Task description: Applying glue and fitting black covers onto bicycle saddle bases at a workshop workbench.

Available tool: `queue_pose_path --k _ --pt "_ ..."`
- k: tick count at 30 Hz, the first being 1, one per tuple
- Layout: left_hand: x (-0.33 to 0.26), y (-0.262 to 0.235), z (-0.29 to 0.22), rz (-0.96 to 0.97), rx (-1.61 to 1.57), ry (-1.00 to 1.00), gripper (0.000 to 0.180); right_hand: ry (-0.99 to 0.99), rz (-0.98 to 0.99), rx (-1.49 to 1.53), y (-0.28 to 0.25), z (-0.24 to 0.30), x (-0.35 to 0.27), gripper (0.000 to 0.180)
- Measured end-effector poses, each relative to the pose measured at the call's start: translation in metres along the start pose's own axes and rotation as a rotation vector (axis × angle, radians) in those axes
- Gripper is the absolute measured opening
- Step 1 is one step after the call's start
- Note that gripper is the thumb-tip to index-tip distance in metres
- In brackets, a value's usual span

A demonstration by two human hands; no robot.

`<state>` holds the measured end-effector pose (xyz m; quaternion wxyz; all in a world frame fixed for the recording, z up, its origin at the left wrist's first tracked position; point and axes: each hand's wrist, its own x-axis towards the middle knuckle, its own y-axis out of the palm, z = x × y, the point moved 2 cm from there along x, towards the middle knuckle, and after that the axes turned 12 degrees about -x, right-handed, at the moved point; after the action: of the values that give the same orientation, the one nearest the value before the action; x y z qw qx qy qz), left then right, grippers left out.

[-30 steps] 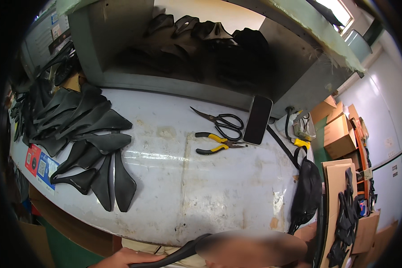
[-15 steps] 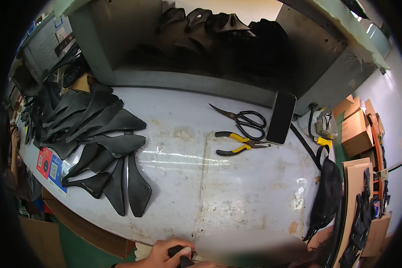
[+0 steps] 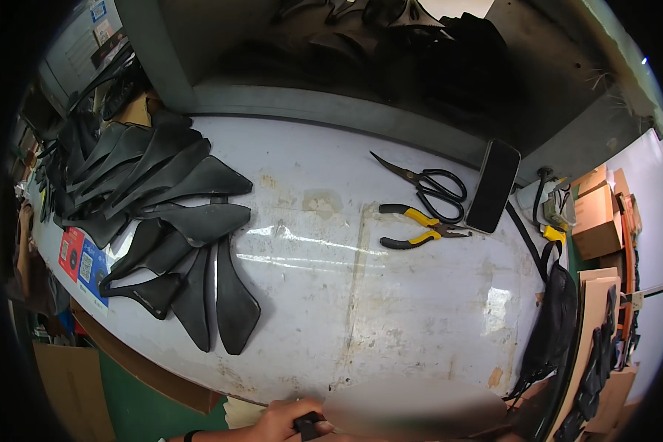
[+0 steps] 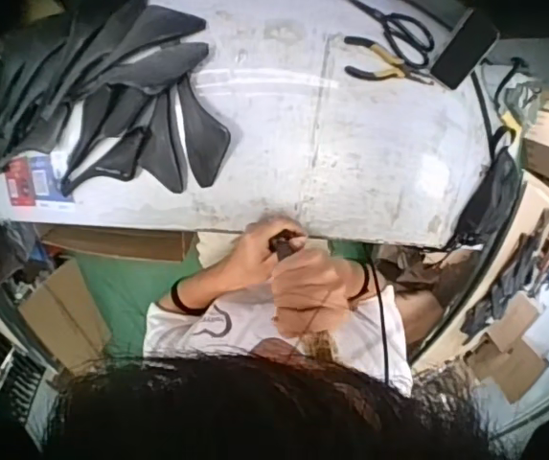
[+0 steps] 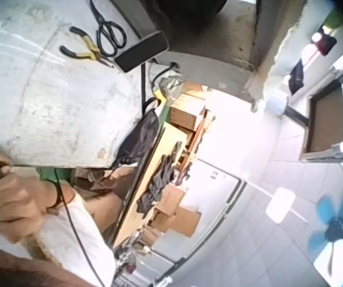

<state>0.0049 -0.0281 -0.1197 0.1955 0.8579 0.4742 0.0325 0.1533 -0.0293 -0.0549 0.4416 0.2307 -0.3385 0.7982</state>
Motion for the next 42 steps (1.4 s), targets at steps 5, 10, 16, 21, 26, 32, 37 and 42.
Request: queue_pose_path --k 5,10,16,21,26,32,37,42 --pt "-0.002 0.000 0.001 0.033 0.028 0.065 0.014 0.156 -0.215 0.015 0.005 0.001 -0.009 0.019" --pt "-0.005 -0.004 0.009 0.062 0.000 0.056 0.014 -0.024 -0.514 0.458 0.010 -0.004 -0.014 0.021" --pt "-0.003 -0.008 0.012 0.078 0.042 0.119 0.020 -0.011 -0.260 0.203 -0.003 -0.010 -0.011 0.016" --pt "-0.001 -0.004 0.011 0.053 0.037 0.202 0.022 0.268 -0.817 0.668 0.011 -0.019 -0.021 0.012" --pt "0.001 -0.002 0.006 0.076 0.045 0.183 0.021 -0.019 -0.313 0.388 -0.006 -0.010 -0.014 0.014" --pt "0.004 -0.004 0.009 0.089 0.024 0.209 0.022 -0.067 -0.320 0.180 0.003 -0.010 -0.025 0.017" --pt "0.002 -0.005 0.011 0.104 0.060 0.211 0.025 0.089 -0.605 0.491 0.011 -0.025 -0.033 0.015" --pt "-0.003 -0.012 0.013 0.056 0.077 0.198 0.036 -0.036 -0.742 0.367 0.020 -0.029 -0.025 0.020"
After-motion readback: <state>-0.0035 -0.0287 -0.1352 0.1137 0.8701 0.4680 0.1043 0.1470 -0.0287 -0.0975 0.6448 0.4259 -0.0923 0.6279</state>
